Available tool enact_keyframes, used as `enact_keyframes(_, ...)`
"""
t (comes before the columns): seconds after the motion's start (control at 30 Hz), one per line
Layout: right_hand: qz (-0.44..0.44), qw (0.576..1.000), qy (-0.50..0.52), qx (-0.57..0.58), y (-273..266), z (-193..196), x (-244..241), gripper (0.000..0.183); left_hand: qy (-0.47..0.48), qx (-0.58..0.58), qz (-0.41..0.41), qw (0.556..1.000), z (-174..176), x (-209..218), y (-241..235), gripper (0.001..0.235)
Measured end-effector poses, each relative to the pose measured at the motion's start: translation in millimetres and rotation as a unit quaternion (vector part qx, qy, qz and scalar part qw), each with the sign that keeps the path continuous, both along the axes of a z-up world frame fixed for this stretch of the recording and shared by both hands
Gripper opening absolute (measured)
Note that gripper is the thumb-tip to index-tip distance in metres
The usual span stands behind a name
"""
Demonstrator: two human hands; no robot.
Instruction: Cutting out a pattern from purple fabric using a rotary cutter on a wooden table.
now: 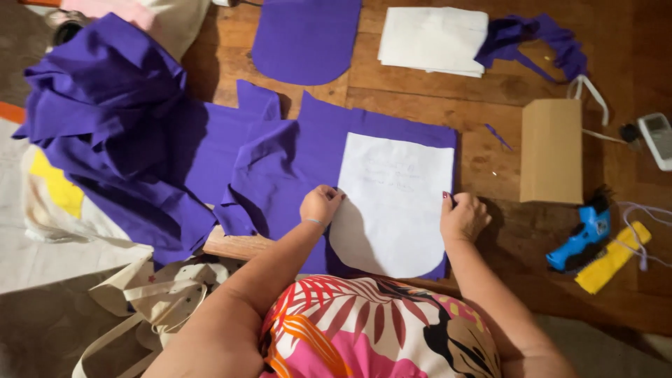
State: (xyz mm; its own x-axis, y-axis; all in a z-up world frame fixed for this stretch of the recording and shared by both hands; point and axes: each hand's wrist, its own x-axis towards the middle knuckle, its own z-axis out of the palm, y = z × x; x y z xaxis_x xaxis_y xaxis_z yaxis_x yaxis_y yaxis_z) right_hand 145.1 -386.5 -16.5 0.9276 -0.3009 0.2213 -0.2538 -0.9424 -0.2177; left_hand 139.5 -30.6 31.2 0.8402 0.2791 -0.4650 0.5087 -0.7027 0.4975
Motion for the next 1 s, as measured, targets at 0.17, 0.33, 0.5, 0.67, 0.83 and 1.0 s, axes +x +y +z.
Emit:
enact_keyframes(0.17,0.012,1.0,0.009,0.005,4.2,-1.1,-0.2,0.031,-0.008,-0.012,0.015,1.0,-3.5,-0.2,-0.9,0.023)
enact_keyframes(0.33,0.009,1.0,0.021,0.002,1.3,-11.3,2.2,0.035,-0.014,-0.031,0.02,0.999,2.5,-1.8,1.1,0.025)
enact_keyframes(0.5,-0.006,0.999,0.045,0.007,4.3,-7.2,5.0,0.04,0.01,-0.046,0.026,0.999,9.4,0.5,0.5,0.022)
enact_keyframes(0.67,-0.018,0.998,0.046,0.026,-1.5,-11.7,6.8,0.044,0.01,-0.044,0.024,0.999,12.4,-0.6,1.5,0.023)
enact_keyframes(0.83,0.003,0.999,0.04,0.004,4.7,-3.8,2.4,0.044,0.001,-0.057,0.019,0.998,12.5,0.3,3.4,0.024)
enact_keyframes(1.0,0.048,0.998,-0.018,-0.03,6.7,3.2,-0.2,0.038,-0.004,-0.056,0.025,0.998,7.4,-0.5,2.4,0.024)
